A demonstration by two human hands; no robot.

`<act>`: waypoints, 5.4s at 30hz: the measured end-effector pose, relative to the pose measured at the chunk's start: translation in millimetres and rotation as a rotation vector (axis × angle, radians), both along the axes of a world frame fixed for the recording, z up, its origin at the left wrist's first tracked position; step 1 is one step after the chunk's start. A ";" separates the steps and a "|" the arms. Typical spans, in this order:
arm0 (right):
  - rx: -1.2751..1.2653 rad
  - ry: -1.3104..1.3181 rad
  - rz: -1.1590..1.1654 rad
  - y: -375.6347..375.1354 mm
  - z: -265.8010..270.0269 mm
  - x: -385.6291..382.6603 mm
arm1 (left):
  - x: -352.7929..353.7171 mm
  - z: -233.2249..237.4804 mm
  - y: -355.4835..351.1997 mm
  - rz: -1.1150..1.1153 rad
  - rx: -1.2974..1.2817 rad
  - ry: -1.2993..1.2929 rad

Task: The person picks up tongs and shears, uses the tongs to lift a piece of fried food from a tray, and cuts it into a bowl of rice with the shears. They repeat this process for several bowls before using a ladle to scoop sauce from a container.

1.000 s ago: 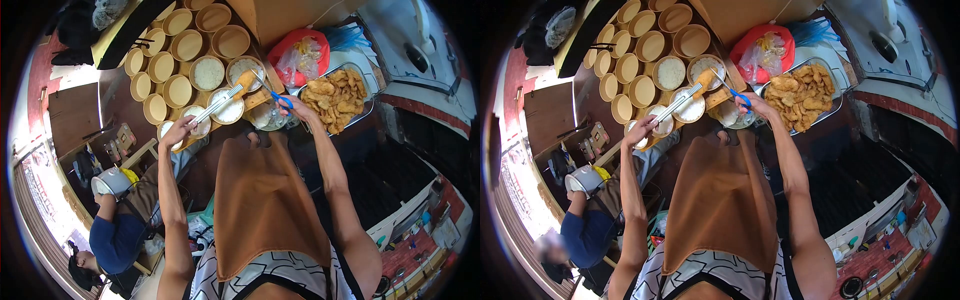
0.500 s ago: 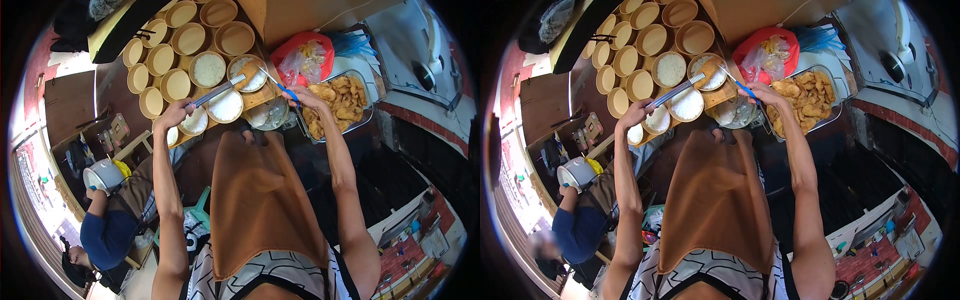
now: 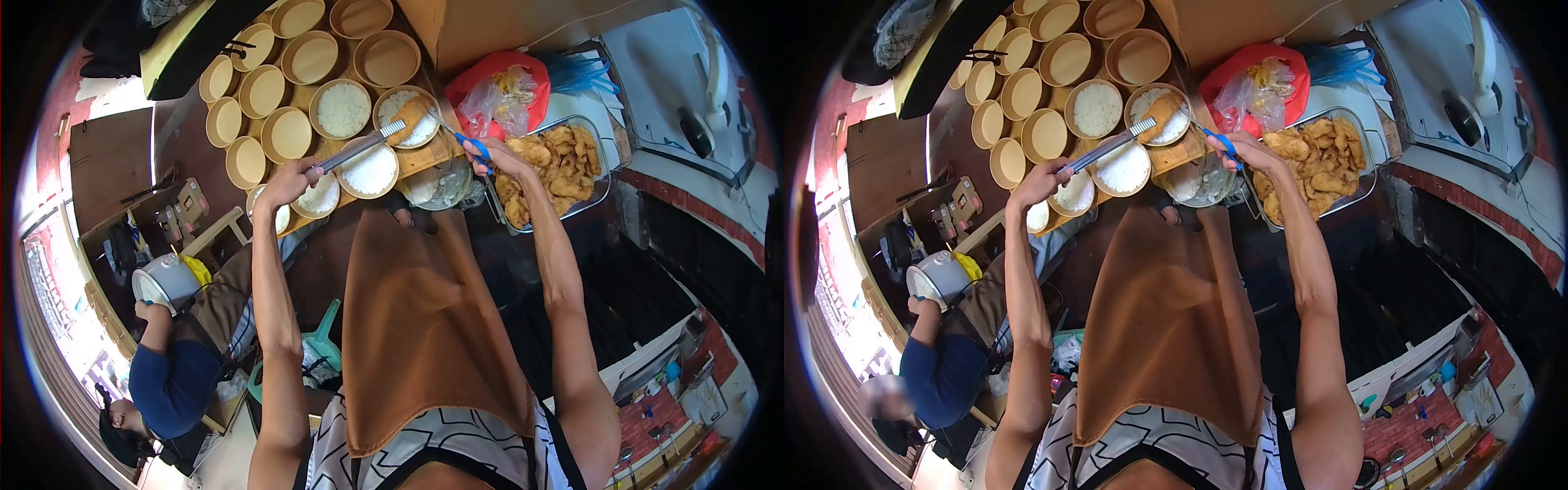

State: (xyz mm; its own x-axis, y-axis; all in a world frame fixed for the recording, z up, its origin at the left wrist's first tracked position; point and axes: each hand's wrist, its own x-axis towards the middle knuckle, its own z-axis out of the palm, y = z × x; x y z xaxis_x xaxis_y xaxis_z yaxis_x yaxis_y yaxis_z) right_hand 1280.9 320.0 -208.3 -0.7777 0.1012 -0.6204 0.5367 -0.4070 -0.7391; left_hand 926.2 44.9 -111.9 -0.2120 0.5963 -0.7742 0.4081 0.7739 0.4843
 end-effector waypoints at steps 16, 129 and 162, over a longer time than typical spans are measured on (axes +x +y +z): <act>-0.007 0.041 -0.010 0.0 -2.1 -2.5 | -5.5 -3.6 -0.2 -0.013 0.053 0.013; -0.419 0.018 0.018 25.5 -15.9 -11.4 | 2.1 8.0 11.2 0.257 -0.116 -0.401; -0.295 0.035 0.090 11.1 -8.3 -12.8 | 0.0 9.5 -10.9 0.125 0.027 -0.331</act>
